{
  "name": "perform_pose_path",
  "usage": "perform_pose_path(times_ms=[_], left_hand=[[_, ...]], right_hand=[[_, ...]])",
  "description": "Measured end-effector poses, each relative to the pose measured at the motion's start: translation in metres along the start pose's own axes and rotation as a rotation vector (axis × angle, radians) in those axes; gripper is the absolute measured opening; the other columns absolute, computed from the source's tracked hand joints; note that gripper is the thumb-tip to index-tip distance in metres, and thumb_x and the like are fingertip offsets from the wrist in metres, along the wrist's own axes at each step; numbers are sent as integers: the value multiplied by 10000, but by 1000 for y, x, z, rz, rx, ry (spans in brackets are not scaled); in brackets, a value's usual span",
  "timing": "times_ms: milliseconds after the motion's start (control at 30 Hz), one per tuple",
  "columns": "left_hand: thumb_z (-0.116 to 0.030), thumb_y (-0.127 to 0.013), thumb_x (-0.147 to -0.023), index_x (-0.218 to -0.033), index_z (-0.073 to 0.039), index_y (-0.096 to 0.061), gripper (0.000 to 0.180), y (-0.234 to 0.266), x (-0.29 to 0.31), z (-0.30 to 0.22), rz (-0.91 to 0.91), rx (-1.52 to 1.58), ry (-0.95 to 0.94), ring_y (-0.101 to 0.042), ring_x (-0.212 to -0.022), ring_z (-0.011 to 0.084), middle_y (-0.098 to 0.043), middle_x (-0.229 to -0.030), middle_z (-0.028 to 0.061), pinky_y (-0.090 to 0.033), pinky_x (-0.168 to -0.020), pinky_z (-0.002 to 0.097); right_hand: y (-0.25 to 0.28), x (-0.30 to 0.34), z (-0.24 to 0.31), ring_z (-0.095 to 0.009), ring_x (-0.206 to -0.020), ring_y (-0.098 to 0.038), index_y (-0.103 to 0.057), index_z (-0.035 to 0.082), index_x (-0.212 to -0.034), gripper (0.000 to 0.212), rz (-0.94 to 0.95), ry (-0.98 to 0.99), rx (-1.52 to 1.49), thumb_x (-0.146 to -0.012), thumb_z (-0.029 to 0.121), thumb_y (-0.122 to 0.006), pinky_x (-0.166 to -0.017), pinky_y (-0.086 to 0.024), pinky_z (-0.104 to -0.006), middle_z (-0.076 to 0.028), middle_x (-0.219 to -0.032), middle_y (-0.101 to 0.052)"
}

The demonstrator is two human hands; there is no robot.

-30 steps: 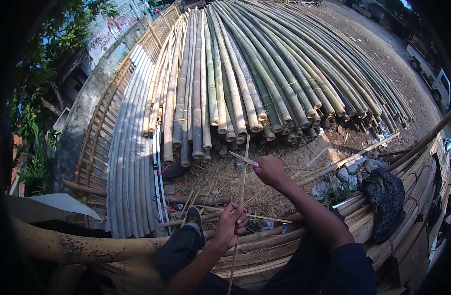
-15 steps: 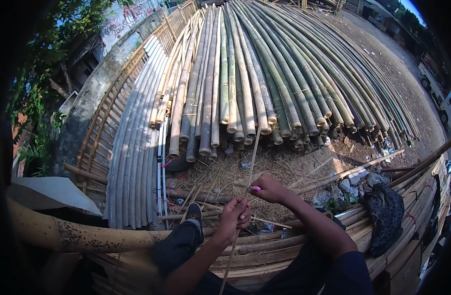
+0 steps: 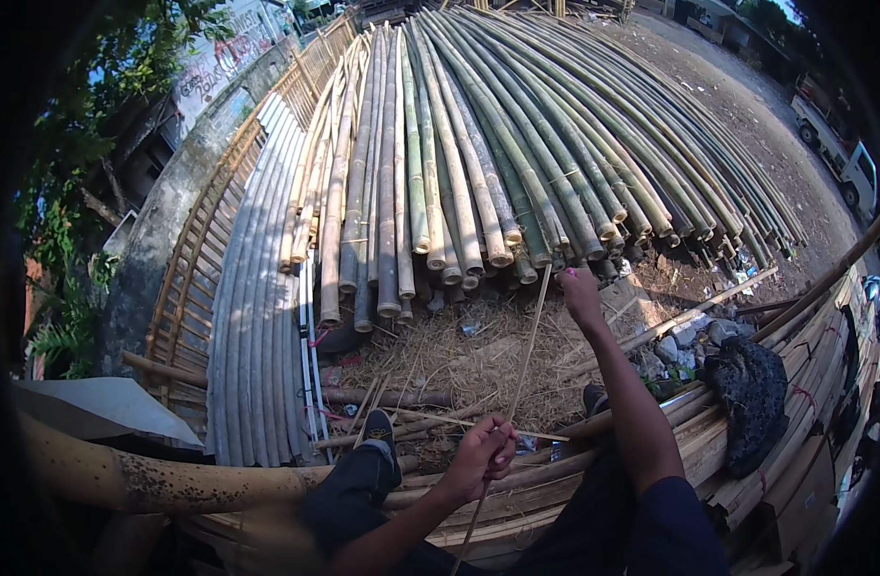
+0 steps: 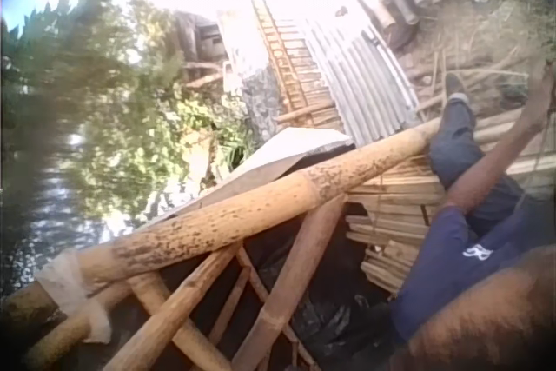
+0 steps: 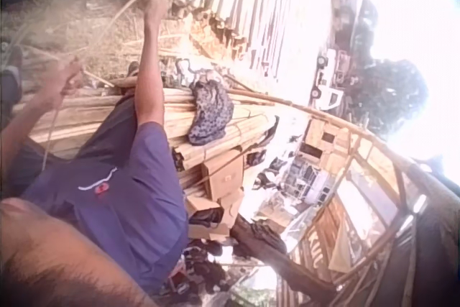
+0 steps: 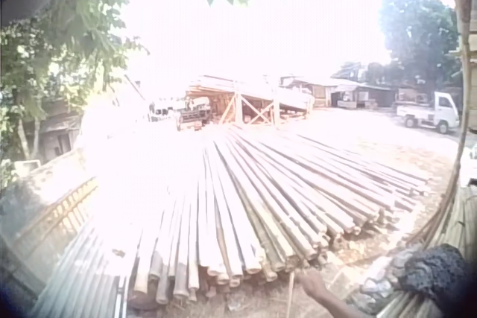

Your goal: The person whittles a thin bamboo strip with a knife, repeatedly scraping the blade along its length while rotating the strip. They occasionally pull away loose fibers by hand while seated above a large pile of bamboo poles.

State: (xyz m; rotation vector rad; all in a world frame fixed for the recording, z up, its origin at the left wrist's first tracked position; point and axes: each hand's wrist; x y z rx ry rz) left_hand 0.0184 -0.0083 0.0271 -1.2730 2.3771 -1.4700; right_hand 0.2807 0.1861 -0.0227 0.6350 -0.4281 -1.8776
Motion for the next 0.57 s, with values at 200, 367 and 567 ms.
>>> perform_pose_path(times_ms=[200,367,567], left_hand=[[-209,-439,-981,-948,-60,-456,154,16,-7,-43,-99,-11,-89,-268,-443,15,-383,-624,-19,-205,-370,160],[-220,-454,-977,-945,-59,-451,164,-20,-4,-90,-31,-196,-180,-272,-446,17,-386,-623,-18,-196,-360,155],[-233,-507,-953,-948,-79,-461,161,-135,-8,-164,24,-550,-297,-286,-437,20,-403,-613,-4,-212,-342,160]], right_hand=[[-9,6,5,-189,-488,-428,-491,-47,-632,382,134,-79,11,-802,283,-584,-506,-322,-390,-121,-511,-456],[-13,10,49,-202,-509,-485,-531,-47,-677,347,82,-25,-129,-811,268,-588,-529,-372,-389,-142,-538,-500],[-19,20,31,-112,-638,-494,-652,89,-772,184,301,-97,-615,-806,263,-606,-609,-377,-310,-55,-674,-601]])
Point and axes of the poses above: each hand's wrist, its own x-axis away from the middle knuckle, its own y-axis out of the back of the hand, z = x × y
